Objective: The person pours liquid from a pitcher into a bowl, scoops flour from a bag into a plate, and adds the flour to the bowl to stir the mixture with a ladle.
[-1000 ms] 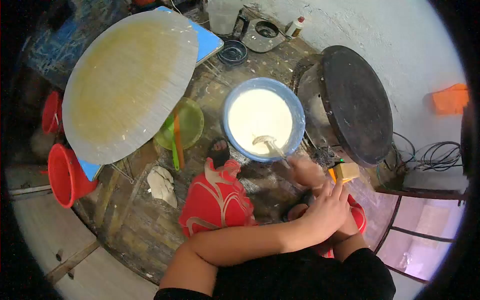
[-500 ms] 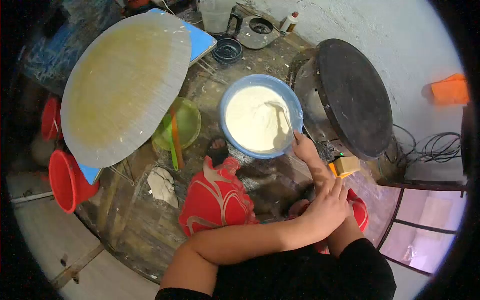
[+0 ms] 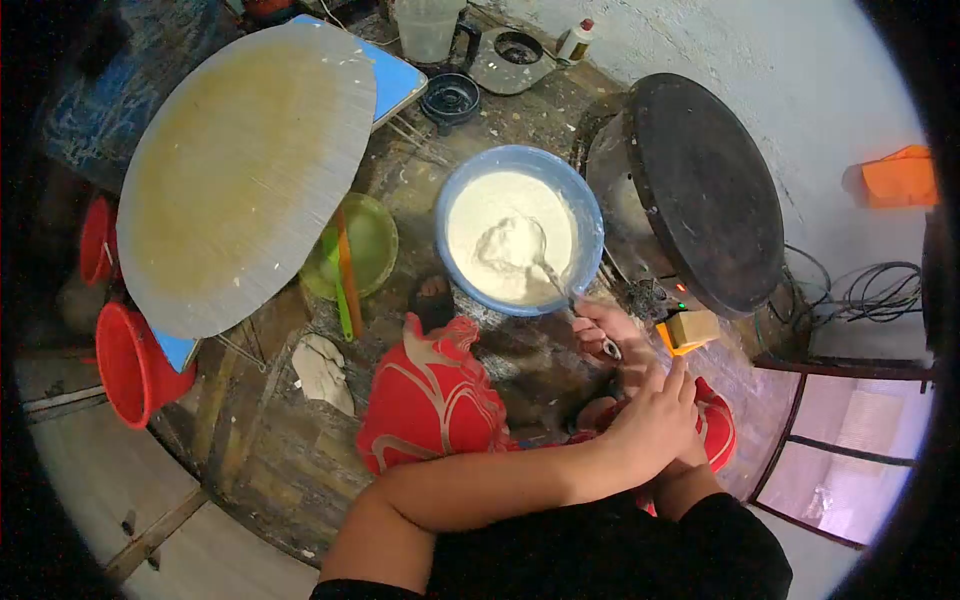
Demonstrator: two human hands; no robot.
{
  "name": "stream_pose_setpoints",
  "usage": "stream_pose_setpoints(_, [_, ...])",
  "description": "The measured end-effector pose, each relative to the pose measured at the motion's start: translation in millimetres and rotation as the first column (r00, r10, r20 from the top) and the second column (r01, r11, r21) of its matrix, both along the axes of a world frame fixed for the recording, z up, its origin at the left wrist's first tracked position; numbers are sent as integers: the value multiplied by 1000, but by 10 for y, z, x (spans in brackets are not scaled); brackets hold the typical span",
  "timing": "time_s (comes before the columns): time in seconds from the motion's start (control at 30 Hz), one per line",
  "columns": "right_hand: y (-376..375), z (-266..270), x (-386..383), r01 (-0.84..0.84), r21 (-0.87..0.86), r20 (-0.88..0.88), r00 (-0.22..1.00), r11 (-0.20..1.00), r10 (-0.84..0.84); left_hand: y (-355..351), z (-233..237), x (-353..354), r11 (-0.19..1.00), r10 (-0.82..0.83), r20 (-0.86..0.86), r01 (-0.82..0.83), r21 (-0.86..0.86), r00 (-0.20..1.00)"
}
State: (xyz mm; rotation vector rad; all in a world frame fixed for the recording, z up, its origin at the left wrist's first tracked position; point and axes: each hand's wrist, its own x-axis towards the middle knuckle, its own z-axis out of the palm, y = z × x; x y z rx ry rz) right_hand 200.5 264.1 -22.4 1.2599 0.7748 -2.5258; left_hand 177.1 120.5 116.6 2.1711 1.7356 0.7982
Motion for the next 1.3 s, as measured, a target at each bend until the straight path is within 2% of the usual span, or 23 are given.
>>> stream_pose_setpoints(0.03, [-19,61,-86,0,1,-2,1000,1000,0,-1,15,-20,1000,6,10,-6,-3,1000])
stream_pose_setpoints(0.07, [-46,112,-185,-86,244,78,995,966,69,-1,23,-34,1000,11,18,-11,-7,1000])
stream_pose_setpoints(0.1, [-43,131,-256,-183,463,171,979,867,115,8,23,-36,1000,12,13,-12,-9,1000])
stream_pose_setpoints(0.13, [21,26,-271,-351,668,270,936,656,226,13,16,-41,1000,29,5,-29,0,1000])
stream_pose_setpoints(0.17, [111,-157,-286,-351,666,266,936,658,230,11,10,-48,999,46,-2,-46,8,999])
stream_pose_setpoints(0.2, [213,-361,-298,-498,840,430,853,214,295,8,15,-65,999,47,-2,-47,4,999])
stream_pose_setpoints(0.23, [286,-454,-329,-532,798,598,758,-283,261,11,30,-88,999,41,-1,-41,4,999])
stream_pose_setpoints(0.27, [240,-292,-455,-682,688,725,660,-247,197,17,39,-102,999,36,1,-36,6,999])
stream_pose_setpoints(0.37, [221,-772,-333,-717,679,735,662,-157,151,48,34,-77,998,53,-22,-53,-22,998])
stream_pose_setpoints(0.43, [54,-1023,-208,-661,726,684,723,-190,98,39,25,-81,998,64,-27,-65,-22,998])
stream_pose_setpoints(0.5, [-50,-905,-202,-511,631,510,840,583,184,31,28,-68,997,73,-23,-73,-13,997])
stream_pose_setpoints(0.53, [-75,-702,-135,-513,631,514,838,582,182,11,28,-66,998,66,-17,-66,-1,998])
stream_pose_setpoints(0.57, [-195,-70,-161,-215,430,379,925,877,41,-1,26,-63,998,59,-13,-58,11,998])
stream_pose_setpoints(0.6, [-262,269,-177,121,126,292,944,985,-153,-3,25,-54,998,58,-13,-58,12,998])
stream_pose_setpoints(0.83, [-187,158,-83,42,70,72,996,997,-47,10,16,-3,999,48,-15,-48,-9,999])
stream_pose_setpoints(0.9, [-217,155,-130,-109,394,157,986,913,51,-1,26,-25,998,62,-23,-62,3,998])
stream_pose_setpoints(0.93, [-192,56,-99,-109,395,154,987,912,51,-5,34,-38,999,49,-35,-49,-7,998])
stream_pose_setpoints(1.0, [-162,-191,19,-284,851,184,949,442,255,-9,35,-50,999,37,-46,-38,-19,998])
stream_pose_setpoints(1.03, [-171,-213,73,-284,851,184,949,441,257,-10,26,-40,999,40,-38,-41,-12,998])
stream_pose_setpoints(1.07, [-195,-184,101,-346,938,319,894,31,315,-10,23,-40,999,44,-28,-44,-6,999])
stream_pose_setpoints(1.1, [-211,-171,112,-334,860,462,831,-386,309,-9,18,-42,999,47,-27,-48,-8,999])
stream_pose_setpoints(1.23, [-317,-420,-28,-501,751,652,665,-430,365,-9,14,-29,999,33,-23,-34,-10,999])
stream_pose_setpoints(1.3, [-258,-554,-276,-754,575,818,523,-317,240,-8,15,-28,999,25,-34,-26,-30,999])
